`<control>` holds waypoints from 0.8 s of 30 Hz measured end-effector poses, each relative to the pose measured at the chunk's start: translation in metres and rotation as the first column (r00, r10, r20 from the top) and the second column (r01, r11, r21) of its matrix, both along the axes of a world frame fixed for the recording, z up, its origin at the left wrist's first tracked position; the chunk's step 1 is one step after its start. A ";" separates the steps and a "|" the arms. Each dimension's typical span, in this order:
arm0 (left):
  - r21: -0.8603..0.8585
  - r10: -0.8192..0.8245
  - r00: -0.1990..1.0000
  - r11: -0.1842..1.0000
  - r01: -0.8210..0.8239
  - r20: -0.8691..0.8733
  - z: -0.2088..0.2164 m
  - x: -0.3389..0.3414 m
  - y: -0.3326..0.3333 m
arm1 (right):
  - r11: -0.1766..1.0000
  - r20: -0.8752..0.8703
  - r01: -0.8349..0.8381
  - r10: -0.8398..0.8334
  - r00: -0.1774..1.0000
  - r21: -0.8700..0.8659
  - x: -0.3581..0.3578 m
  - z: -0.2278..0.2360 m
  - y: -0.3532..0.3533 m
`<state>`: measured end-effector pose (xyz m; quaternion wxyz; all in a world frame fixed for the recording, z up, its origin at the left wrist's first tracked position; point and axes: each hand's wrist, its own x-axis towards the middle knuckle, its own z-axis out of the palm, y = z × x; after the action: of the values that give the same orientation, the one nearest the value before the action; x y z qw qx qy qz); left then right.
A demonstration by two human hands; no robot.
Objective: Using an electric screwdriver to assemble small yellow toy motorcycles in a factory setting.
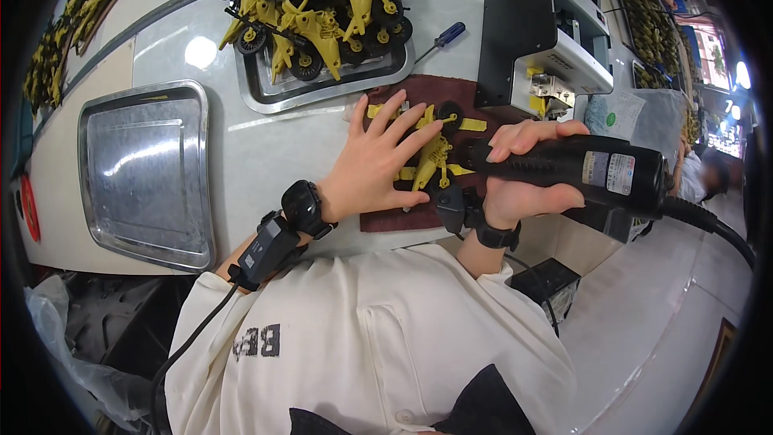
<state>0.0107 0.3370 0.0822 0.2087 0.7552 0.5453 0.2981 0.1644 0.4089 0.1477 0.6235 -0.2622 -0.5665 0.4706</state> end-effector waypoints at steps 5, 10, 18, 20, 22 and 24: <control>-0.012 -0.008 1.000 1.000 0.008 -0.022 0.000 0.001 0.002 | 0.996 0.066 0.014 -0.007 0.998 -0.093 -0.001 -0.001 -0.001; 0.011 -0.007 0.999 1.000 0.007 -0.046 -0.001 0.001 0.003 | 0.995 -0.032 -0.021 0.024 0.999 0.102 0.006 -0.005 -0.006; 0.033 0.004 0.998 0.999 -0.002 -0.055 0.003 0.004 0.001 | 0.798 -0.074 0.567 -0.565 0.822 0.203 0.058 0.073 0.053; 0.037 0.004 0.998 0.999 -0.002 -0.055 0.003 0.005 0.002 | 0.769 -0.071 0.597 -0.598 0.798 0.231 0.048 0.075 0.064; 0.031 -0.003 0.999 0.999 0.005 -0.046 0.002 0.004 0.002 | 0.818 0.026 0.533 -0.551 0.834 0.217 0.045 0.065 0.070; 0.026 -0.003 0.999 1.000 0.004 -0.034 0.007 0.002 0.002 | 0.832 0.057 0.506 -0.530 0.846 0.228 0.044 0.065 0.066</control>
<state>0.0130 0.3392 0.0890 0.1900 0.7639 0.5433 0.2920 0.2088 0.4750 0.2130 0.7167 -0.3678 -0.5551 0.2071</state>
